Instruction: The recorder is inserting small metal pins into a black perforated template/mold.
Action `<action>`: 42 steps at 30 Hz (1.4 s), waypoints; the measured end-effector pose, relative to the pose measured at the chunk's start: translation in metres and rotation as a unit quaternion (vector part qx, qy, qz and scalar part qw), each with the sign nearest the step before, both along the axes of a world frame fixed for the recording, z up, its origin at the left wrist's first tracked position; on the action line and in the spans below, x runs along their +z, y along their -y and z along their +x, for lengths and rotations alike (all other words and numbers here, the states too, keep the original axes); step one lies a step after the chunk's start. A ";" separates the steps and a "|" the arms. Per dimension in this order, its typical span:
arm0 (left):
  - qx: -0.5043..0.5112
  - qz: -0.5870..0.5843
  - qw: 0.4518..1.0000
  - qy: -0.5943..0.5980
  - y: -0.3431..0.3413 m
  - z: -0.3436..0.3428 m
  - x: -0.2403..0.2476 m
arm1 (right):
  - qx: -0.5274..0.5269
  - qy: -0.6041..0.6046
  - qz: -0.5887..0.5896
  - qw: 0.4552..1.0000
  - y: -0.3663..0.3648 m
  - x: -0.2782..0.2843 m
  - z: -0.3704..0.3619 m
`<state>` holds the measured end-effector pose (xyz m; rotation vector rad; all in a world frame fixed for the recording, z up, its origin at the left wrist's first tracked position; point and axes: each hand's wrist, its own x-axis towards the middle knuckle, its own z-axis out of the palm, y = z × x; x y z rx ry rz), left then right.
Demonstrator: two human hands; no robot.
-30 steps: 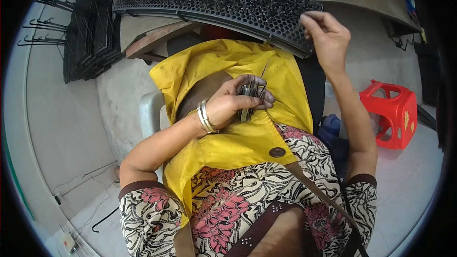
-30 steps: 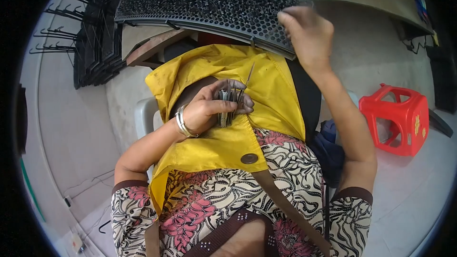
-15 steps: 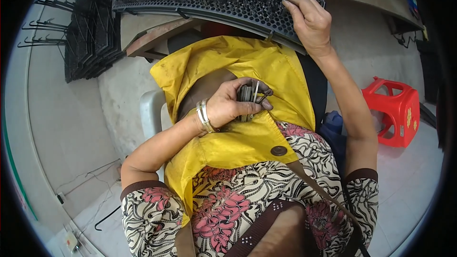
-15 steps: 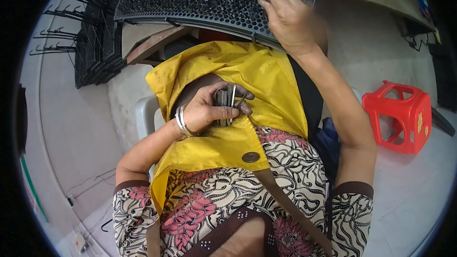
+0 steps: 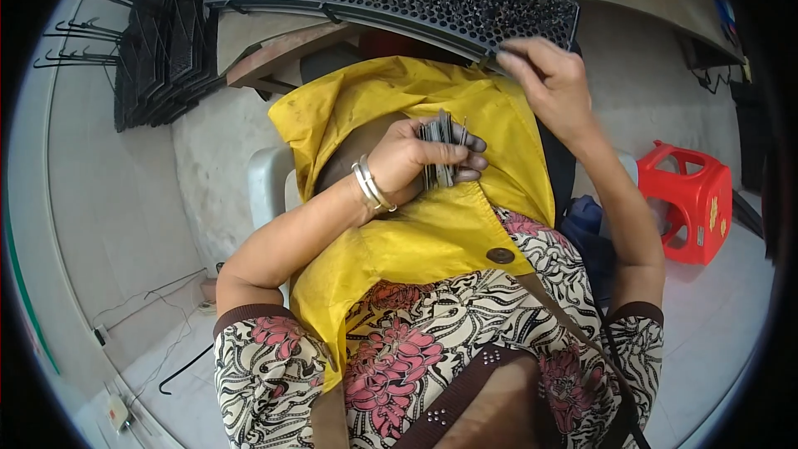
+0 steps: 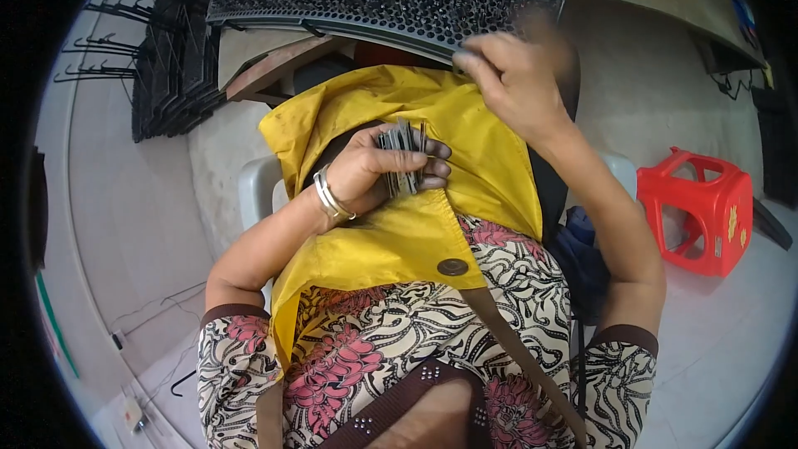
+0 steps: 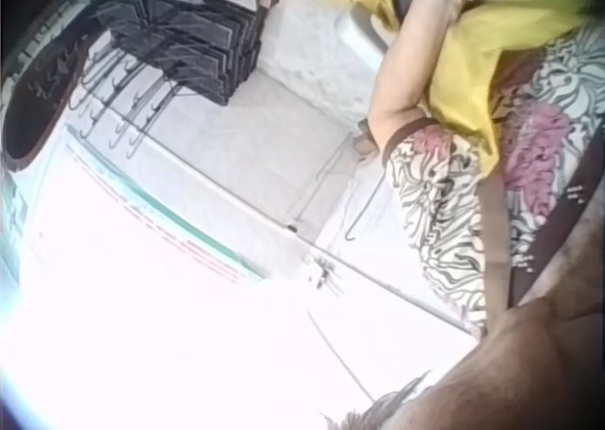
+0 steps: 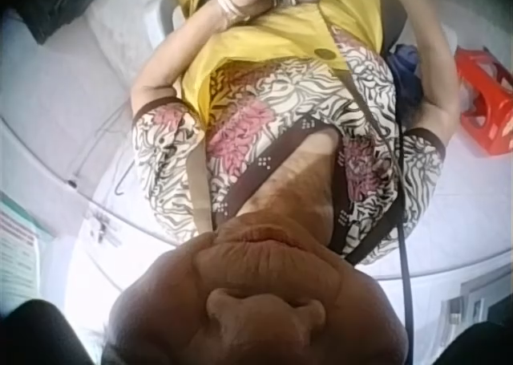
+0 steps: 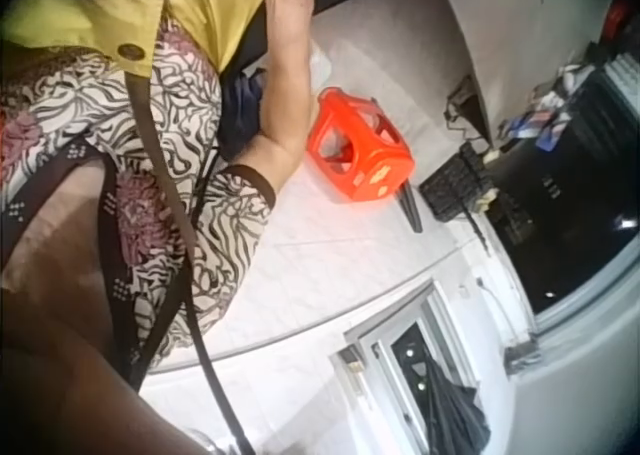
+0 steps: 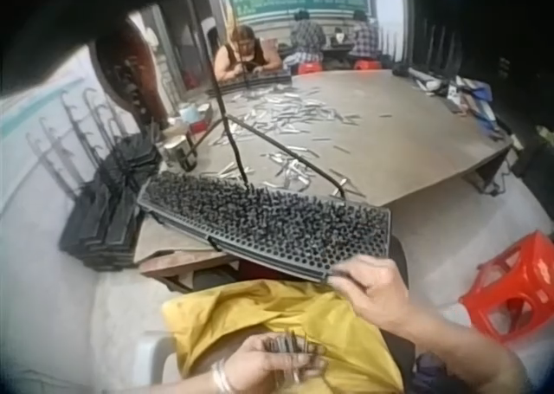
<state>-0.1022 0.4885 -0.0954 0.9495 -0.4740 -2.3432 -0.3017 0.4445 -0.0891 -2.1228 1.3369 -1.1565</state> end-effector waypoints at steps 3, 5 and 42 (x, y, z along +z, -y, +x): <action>0.001 0.019 1.000 -0.019 0.009 -0.004 0.001 | 0.037 0.116 0.197 0.973 -0.020 0.012 0.007; -0.007 0.016 1.000 -0.016 0.013 -0.011 0.003 | 0.061 0.179 0.324 0.927 -0.027 0.013 0.008; 0.028 -0.060 0.998 0.003 0.018 -0.029 -0.003 | -0.061 -0.106 -0.214 0.969 0.002 -0.002 -0.003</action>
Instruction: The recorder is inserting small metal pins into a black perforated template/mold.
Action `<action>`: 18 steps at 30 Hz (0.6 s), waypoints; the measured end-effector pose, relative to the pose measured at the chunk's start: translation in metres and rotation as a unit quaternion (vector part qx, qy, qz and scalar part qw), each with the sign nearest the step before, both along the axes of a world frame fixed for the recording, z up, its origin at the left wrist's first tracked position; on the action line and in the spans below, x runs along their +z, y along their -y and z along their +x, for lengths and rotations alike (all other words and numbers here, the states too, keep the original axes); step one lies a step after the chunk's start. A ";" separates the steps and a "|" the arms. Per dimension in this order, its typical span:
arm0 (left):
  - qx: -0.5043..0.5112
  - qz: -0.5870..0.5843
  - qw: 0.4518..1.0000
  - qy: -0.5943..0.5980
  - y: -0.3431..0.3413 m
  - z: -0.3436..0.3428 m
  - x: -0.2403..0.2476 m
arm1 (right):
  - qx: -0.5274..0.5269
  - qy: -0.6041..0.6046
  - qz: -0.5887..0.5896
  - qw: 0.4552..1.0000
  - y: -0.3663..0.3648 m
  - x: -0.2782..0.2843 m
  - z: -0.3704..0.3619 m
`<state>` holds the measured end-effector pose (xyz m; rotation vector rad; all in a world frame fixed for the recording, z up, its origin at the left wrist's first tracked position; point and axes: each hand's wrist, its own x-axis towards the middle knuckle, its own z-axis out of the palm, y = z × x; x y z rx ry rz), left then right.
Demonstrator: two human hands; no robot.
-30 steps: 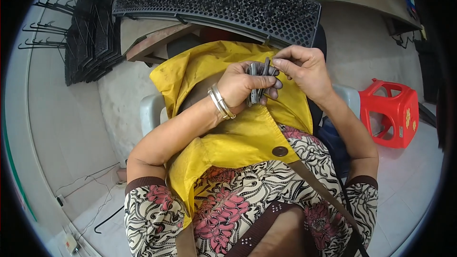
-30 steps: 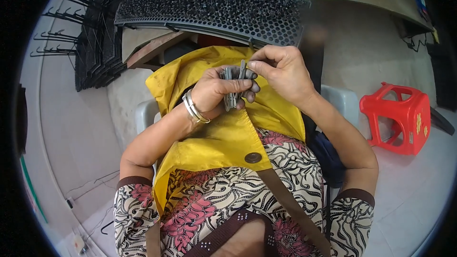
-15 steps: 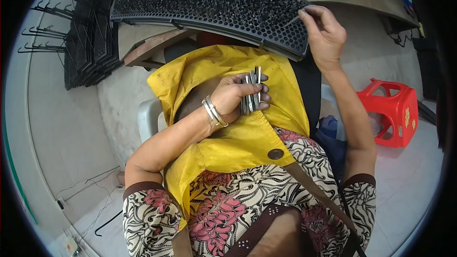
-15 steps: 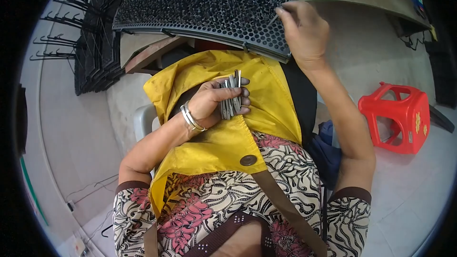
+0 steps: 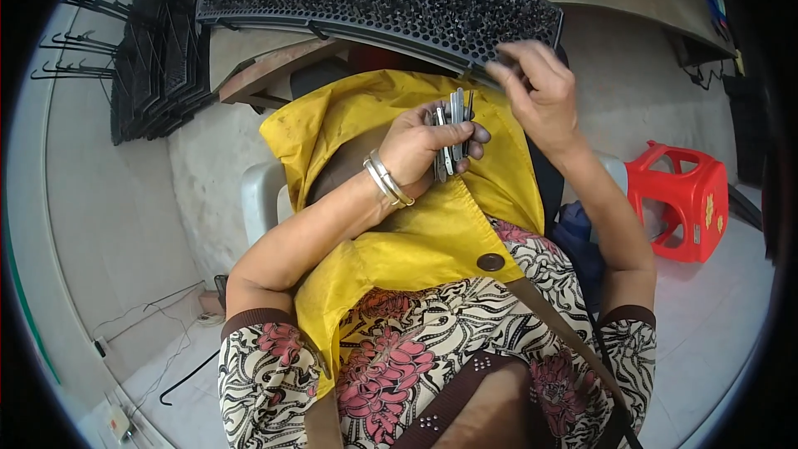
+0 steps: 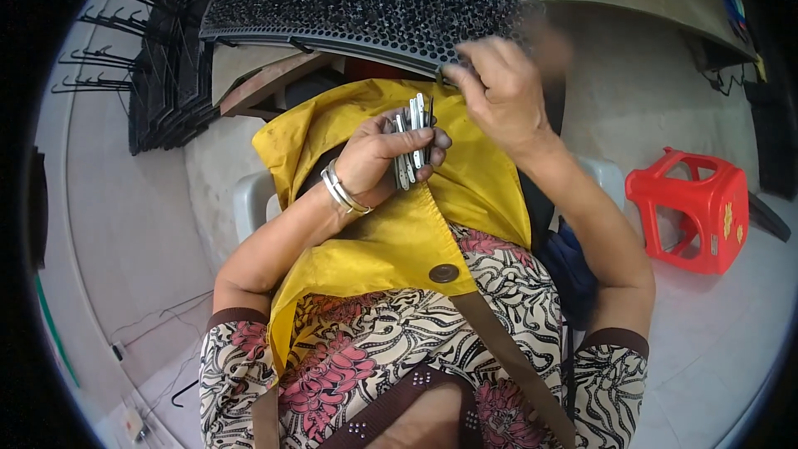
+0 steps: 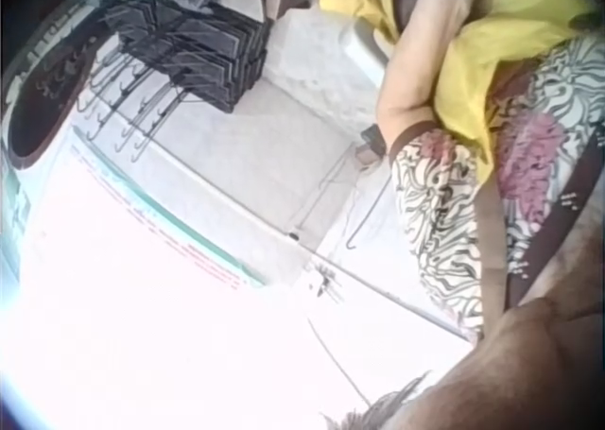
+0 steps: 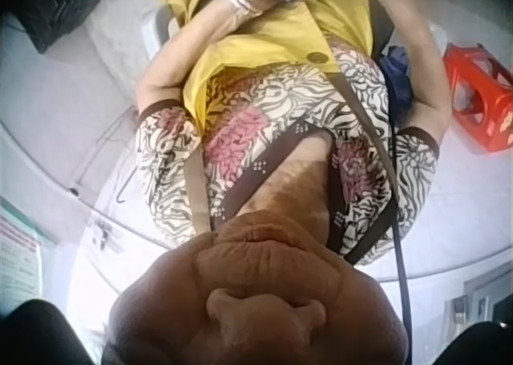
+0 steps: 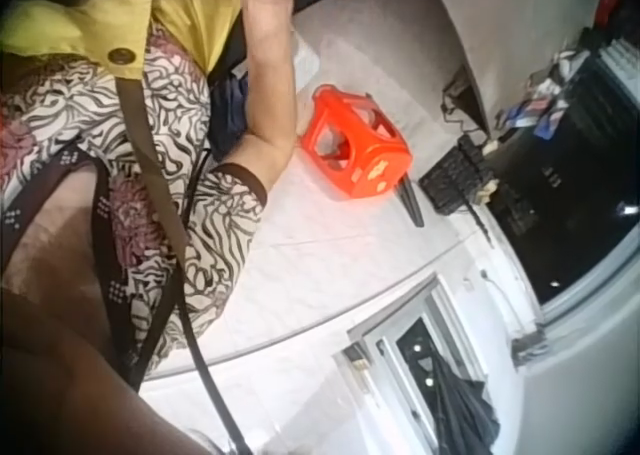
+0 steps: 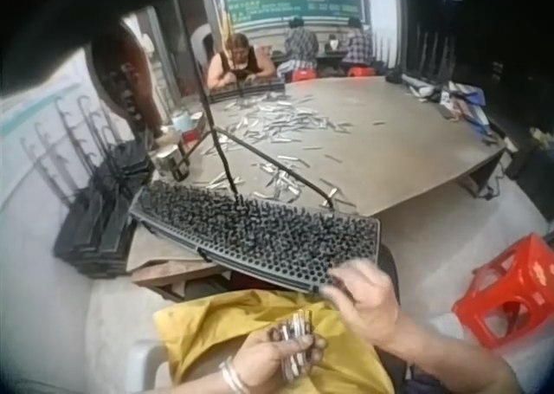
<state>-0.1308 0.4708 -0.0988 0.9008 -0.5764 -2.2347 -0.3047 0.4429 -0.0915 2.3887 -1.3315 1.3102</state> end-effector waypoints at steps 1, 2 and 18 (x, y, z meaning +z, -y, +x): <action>0.000 -0.004 1.000 0.004 0.000 -0.002 0.003 | 0.024 0.134 0.210 0.968 -0.013 0.006 0.005; -0.002 -0.003 1.000 0.004 0.000 -0.003 0.005 | 0.046 0.261 0.405 0.875 -0.020 0.010 0.008; 0.021 0.027 0.998 0.061 0.007 -0.013 -0.002 | -0.099 0.299 0.100 0.944 0.025 -0.008 -0.047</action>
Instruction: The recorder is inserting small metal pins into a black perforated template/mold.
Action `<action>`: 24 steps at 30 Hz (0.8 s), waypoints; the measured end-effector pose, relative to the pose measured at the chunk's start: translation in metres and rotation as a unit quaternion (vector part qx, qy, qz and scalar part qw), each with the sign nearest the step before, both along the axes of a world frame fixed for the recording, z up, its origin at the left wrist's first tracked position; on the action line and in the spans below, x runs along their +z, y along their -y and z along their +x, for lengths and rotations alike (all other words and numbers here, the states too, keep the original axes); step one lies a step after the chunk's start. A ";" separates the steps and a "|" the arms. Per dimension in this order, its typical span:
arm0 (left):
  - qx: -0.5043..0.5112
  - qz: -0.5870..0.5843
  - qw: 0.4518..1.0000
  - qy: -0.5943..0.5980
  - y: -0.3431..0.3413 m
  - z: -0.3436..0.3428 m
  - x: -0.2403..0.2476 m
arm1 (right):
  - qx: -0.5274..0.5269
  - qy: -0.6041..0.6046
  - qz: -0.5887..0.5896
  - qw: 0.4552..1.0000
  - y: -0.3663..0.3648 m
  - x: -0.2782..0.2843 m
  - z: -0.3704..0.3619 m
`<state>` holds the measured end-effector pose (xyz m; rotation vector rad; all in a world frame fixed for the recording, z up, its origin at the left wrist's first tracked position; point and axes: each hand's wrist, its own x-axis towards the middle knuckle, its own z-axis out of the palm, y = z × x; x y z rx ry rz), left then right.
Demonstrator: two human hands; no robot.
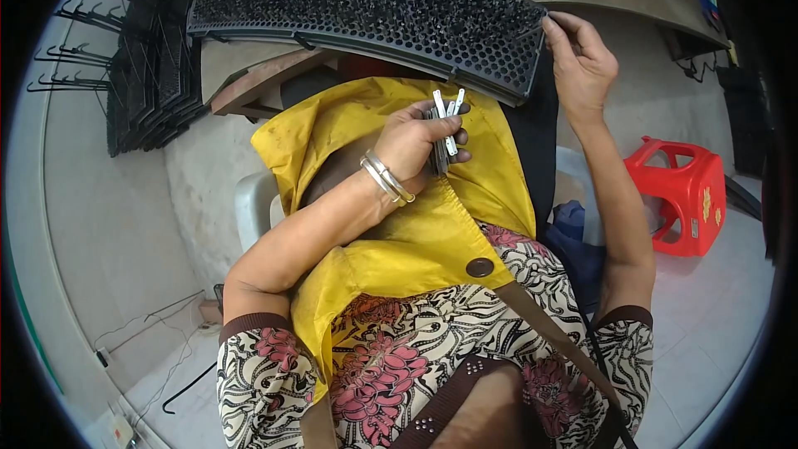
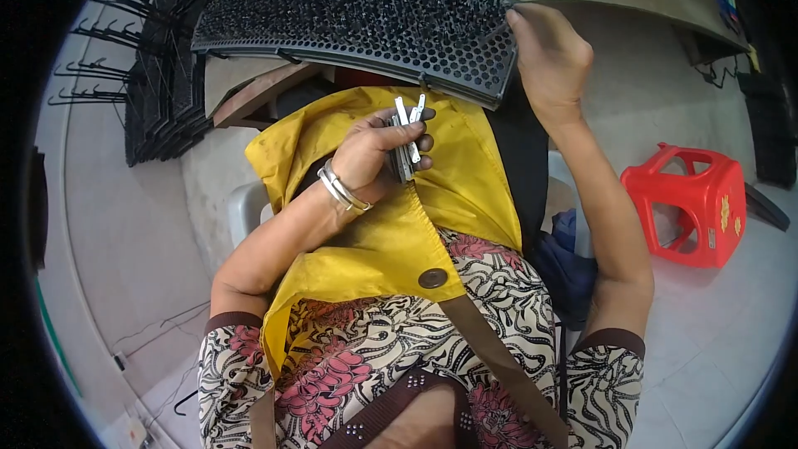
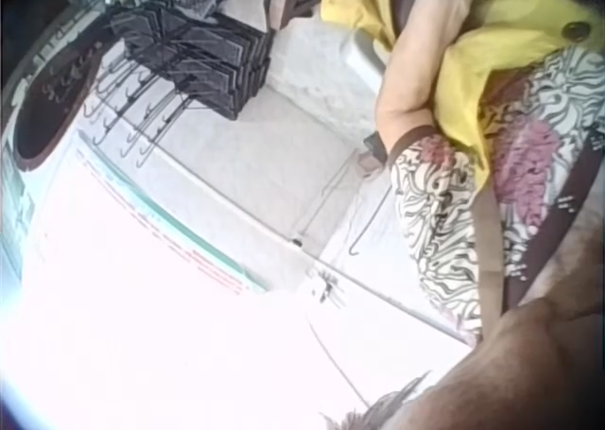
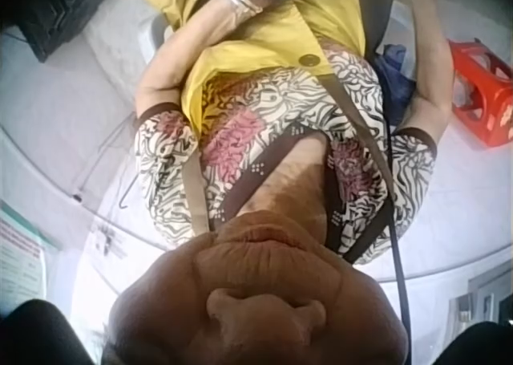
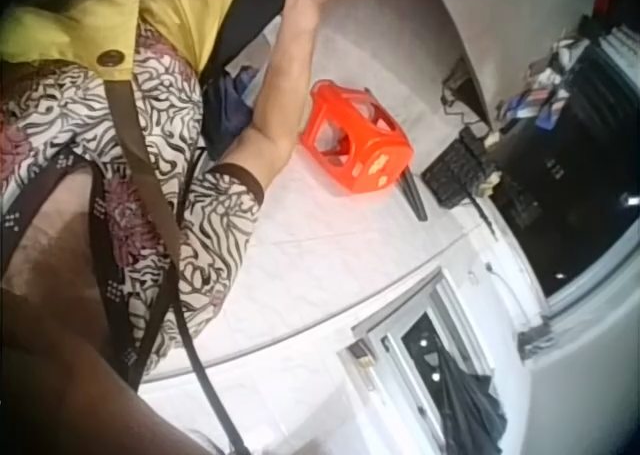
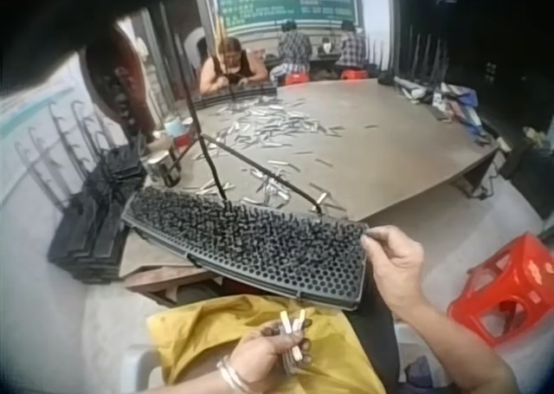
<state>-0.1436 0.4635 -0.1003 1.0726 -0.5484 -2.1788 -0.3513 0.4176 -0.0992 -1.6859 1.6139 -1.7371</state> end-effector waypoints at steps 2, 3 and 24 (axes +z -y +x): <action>0.019 0.011 1.000 0.005 -0.001 -0.002 0.002 | -0.018 -0.061 -0.038 0.997 0.005 -0.004 0.003; 0.019 0.012 1.000 0.005 -0.002 -0.001 0.002 | -0.018 -0.061 -0.037 0.997 0.006 -0.004 0.006; 0.054 0.036 0.996 -0.056 -0.004 -0.002 0.002 | 0.096 0.085 0.132 0.983 -0.037 0.015 0.034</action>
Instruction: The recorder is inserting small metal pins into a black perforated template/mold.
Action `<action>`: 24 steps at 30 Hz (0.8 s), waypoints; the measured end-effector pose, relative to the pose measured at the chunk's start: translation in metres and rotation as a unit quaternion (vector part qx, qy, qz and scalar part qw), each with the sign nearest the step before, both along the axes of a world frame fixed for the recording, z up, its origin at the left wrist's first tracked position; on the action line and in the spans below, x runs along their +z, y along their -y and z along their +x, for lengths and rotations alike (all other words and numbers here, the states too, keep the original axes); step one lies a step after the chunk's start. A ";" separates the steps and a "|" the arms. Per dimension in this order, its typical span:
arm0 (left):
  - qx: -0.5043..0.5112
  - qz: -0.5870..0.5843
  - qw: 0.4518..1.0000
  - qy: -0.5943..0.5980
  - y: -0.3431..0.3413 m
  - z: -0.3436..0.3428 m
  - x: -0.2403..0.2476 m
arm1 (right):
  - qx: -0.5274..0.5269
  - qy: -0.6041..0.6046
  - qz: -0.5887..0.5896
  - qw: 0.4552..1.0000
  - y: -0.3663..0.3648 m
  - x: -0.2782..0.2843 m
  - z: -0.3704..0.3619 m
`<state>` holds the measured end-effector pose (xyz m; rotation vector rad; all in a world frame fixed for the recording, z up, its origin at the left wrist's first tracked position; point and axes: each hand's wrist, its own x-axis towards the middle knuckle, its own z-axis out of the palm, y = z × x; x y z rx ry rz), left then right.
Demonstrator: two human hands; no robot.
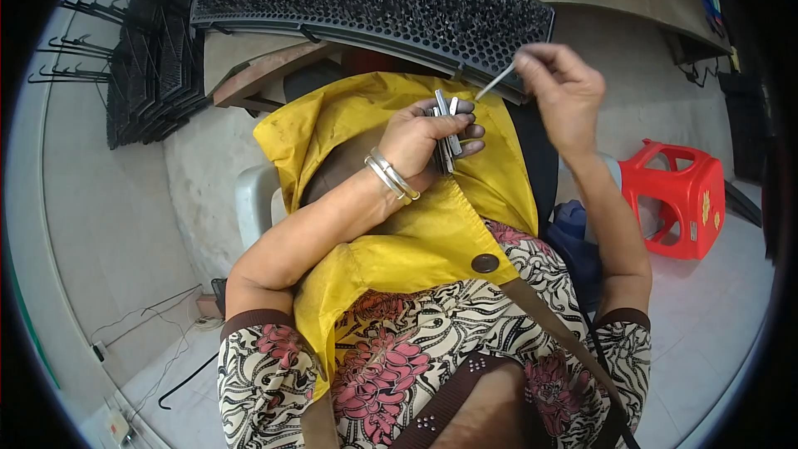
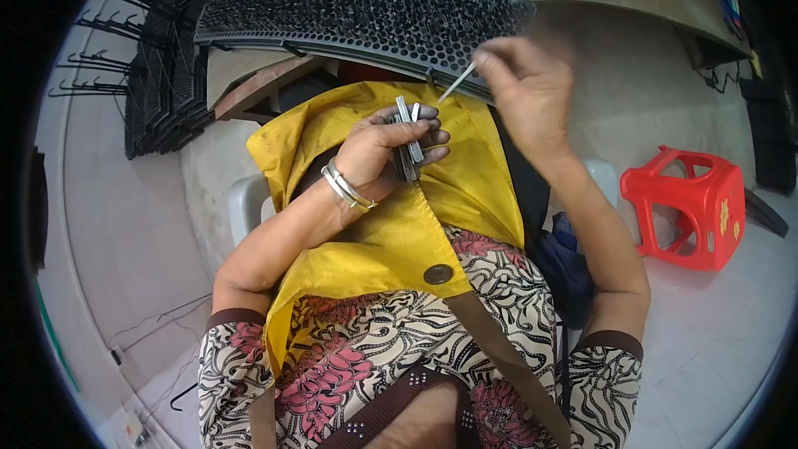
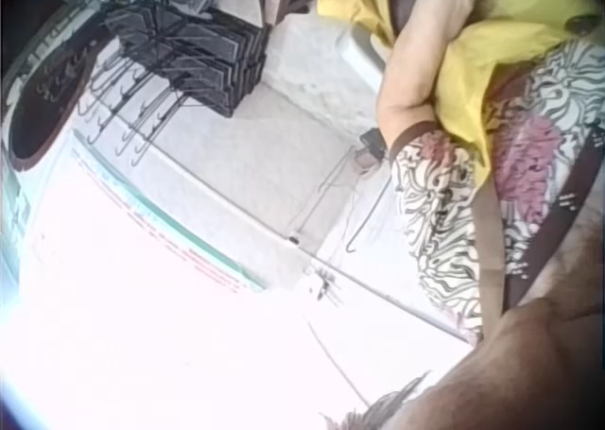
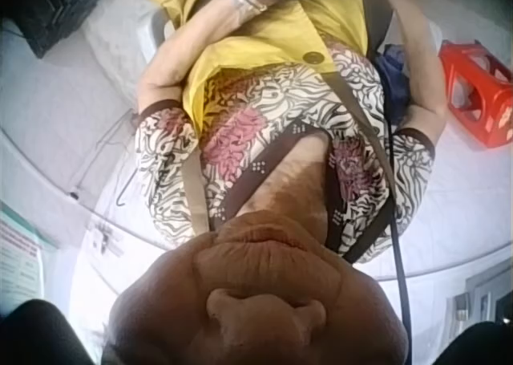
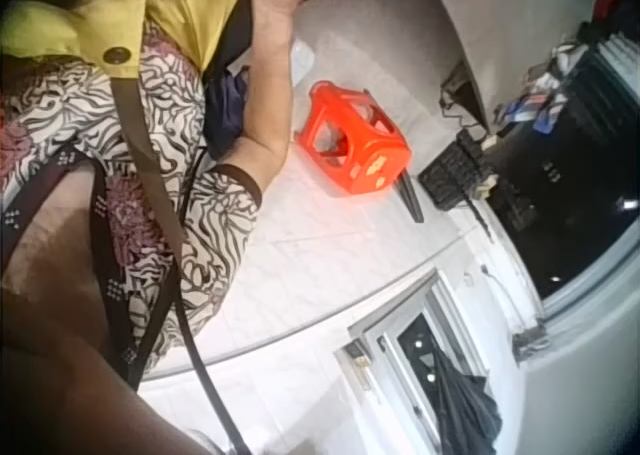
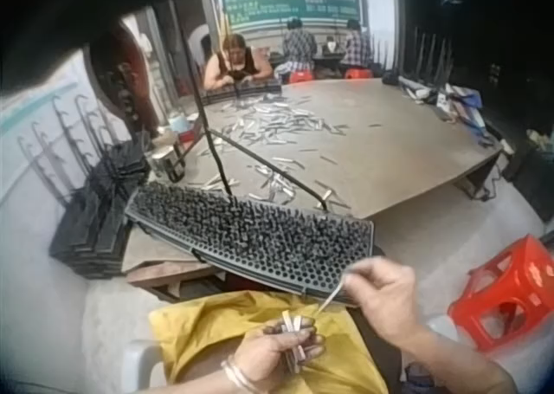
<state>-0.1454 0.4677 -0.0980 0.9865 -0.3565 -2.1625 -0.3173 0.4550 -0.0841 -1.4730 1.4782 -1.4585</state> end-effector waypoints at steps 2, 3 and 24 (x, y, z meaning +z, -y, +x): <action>0.012 0.015 1.000 0.022 0.000 0.000 0.000 | -0.063 -0.026 -0.071 0.995 0.013 0.002 -0.008; 0.013 0.015 1.000 0.023 0.000 0.000 0.001 | -0.062 -0.026 -0.070 0.995 0.021 -0.001 -0.013; -0.139 -0.029 0.990 -0.016 -0.001 0.009 0.001 | 0.175 -0.051 0.078 0.980 -0.015 -0.005 0.018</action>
